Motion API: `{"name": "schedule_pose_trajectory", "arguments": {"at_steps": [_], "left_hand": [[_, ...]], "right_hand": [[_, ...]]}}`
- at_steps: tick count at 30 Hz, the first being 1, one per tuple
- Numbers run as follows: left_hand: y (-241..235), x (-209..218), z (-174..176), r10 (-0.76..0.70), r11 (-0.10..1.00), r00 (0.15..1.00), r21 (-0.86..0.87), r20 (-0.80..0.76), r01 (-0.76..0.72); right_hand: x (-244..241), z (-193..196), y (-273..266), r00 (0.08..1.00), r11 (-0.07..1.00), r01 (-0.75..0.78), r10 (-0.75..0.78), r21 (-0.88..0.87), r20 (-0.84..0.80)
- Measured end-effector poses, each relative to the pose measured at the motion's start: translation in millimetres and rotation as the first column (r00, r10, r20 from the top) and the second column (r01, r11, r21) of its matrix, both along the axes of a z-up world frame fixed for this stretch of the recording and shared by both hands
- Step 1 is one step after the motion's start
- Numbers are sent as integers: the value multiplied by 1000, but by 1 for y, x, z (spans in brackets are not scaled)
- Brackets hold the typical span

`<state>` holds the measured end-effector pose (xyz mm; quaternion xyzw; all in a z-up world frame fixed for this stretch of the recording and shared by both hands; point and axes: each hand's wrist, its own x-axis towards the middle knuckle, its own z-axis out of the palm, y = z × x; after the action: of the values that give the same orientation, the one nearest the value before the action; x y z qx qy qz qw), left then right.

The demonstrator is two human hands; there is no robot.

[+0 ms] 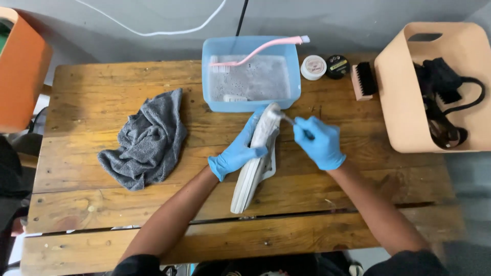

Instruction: The person cleans a white sneaker using a small brush and a cleaning solution from a blue container. They scrub the sole and upper parts of the shoe, repeatedly dipping the brush into the solution and wiping the shoe with a cloth.

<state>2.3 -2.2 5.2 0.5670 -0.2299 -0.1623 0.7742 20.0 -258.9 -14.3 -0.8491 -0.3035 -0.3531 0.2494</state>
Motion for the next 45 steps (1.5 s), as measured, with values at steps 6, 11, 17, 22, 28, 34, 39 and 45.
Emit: {"name": "schedule_pose_trajectory", "arguments": {"at_steps": [6, 11, 17, 22, 28, 34, 39, 45], "left_hand": [[0, 1, -5, -8, 1000, 1000, 3, -12, 8], [-2, -4, 7, -9, 997, 999, 72, 36, 7], [-10, -2, -26, -21, 946, 986, 322, 166, -34], [-9, -8, -7, 17, 865, 959, 477, 283, -156], [40, -33, 57, -129, 396, 795, 766, 592, -506], [140, -27, 26, 168, -377, 566, 583, 807, -720], [176, -7, -65, 19, -461, 546, 492, 837, -738], [169, -6, -51, 68, -383, 586, 564, 807, -732]], "right_hand": [[-13, 8, 18, 999, 999, -34, 34, 13, -5], [-7, -27, 2, 939, 952, 82, 25, 294, -342], [-16, -10, 39, 657, 714, 228, 389, 662, -645], [-10, -14, 38, 577, 700, 294, 413, 651, -705], [-12, -15, 37, 589, 852, 237, 255, 466, -766], [3, -38, 35, 535, 784, 338, 296, 522, -791], [12, -71, 28, 505, 766, 367, 312, 527, -805], [2, -30, 34, 522, 776, 325, 330, 541, -787]]}}
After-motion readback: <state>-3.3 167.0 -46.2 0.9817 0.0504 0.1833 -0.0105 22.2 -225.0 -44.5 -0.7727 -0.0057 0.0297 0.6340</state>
